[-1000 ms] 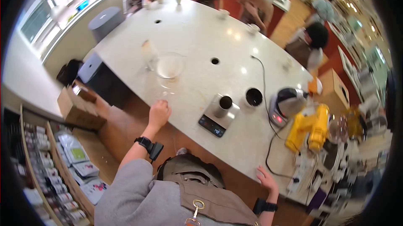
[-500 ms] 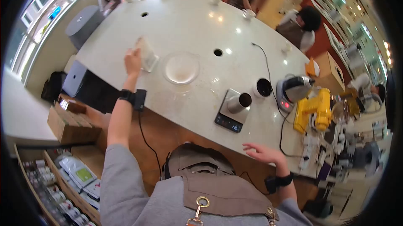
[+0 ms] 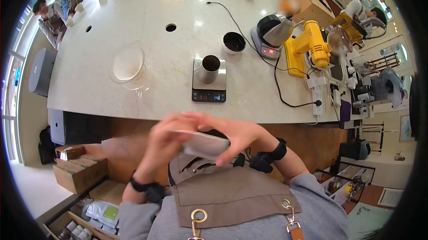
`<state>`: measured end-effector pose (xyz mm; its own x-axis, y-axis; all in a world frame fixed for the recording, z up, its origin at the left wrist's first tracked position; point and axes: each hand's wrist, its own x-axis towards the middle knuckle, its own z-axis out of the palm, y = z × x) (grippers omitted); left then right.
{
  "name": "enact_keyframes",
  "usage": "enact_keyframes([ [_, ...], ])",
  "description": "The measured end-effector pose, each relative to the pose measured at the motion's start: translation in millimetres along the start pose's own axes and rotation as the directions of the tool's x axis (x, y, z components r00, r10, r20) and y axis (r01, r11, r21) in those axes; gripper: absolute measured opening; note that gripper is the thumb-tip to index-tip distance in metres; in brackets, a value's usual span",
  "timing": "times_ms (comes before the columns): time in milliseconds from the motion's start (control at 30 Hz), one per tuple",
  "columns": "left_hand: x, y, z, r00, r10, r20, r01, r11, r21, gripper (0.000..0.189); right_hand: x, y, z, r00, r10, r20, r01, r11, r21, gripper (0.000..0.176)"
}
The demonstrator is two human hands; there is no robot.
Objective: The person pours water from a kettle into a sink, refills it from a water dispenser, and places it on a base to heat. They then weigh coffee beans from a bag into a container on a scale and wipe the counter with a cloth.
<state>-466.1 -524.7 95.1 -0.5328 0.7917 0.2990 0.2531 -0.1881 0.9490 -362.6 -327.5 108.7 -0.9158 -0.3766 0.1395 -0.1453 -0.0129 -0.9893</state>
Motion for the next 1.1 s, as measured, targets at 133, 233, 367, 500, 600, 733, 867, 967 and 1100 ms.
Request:
enact_keyframes([
  [133, 29, -14, 75, 0.983, -0.008, -0.183, 0.069, 0.941, 0.330, 0.029, -66, 33, -5, 0.902, 0.421, -0.099, -0.257, 0.707, 0.659, 0.063],
  [233, 32, -12, 115, 0.933, 0.150, -0.328, 0.013, 0.895, 0.445, 0.043, -98, 28, 5, 0.831, 0.478, -0.286, -0.088, 0.620, 0.779, 0.053],
  [367, 21, -26, 157, 0.934, 0.346, -0.089, -0.243, 0.798, 0.551, 0.037, -131, 30, 9, 0.753, 0.560, -0.345, -0.068, 0.588, 0.806, 0.058],
  [500, 13, -18, 183, 0.972, 0.226, -0.066, -0.172, 0.873, 0.457, 0.029, -150, 20, 13, 0.723, 0.574, -0.386, -0.171, 0.689, 0.704, 0.061],
  [600, 13, -13, 192, 0.996, 0.087, -0.019, -0.075, 0.938, 0.339, 0.025, -167, 18, 11, 0.776, 0.531, -0.342, -0.231, 0.742, 0.630, 0.056],
  [733, 11, -16, 201, 0.991, 0.025, 0.134, -0.063, 0.956, 0.288, 0.022, -184, 21, 16, 0.744, 0.568, -0.353, -0.357, 0.783, 0.509, 0.050],
  [867, 1, -27, 215, 0.985, -0.001, 0.170, -0.045, 0.963, 0.266, 0.018, -194, 24, 21, 0.687, 0.568, -0.454, -0.400, 0.816, 0.416, 0.045],
  [967, -5, -27, 221, 0.983, 0.000, 0.183, -0.046, 0.967, 0.250, 0.017, -200, 20, 16, 0.636, 0.544, -0.547, -0.472, 0.835, 0.282, 0.039],
  [1100, -1, -20, 228, 0.977, 0.104, 0.185, -0.158, 0.940, 0.301, 0.016, -199, 0, 5, 0.674, 0.356, -0.648, -0.516, 0.854, -0.067, 0.029],
])
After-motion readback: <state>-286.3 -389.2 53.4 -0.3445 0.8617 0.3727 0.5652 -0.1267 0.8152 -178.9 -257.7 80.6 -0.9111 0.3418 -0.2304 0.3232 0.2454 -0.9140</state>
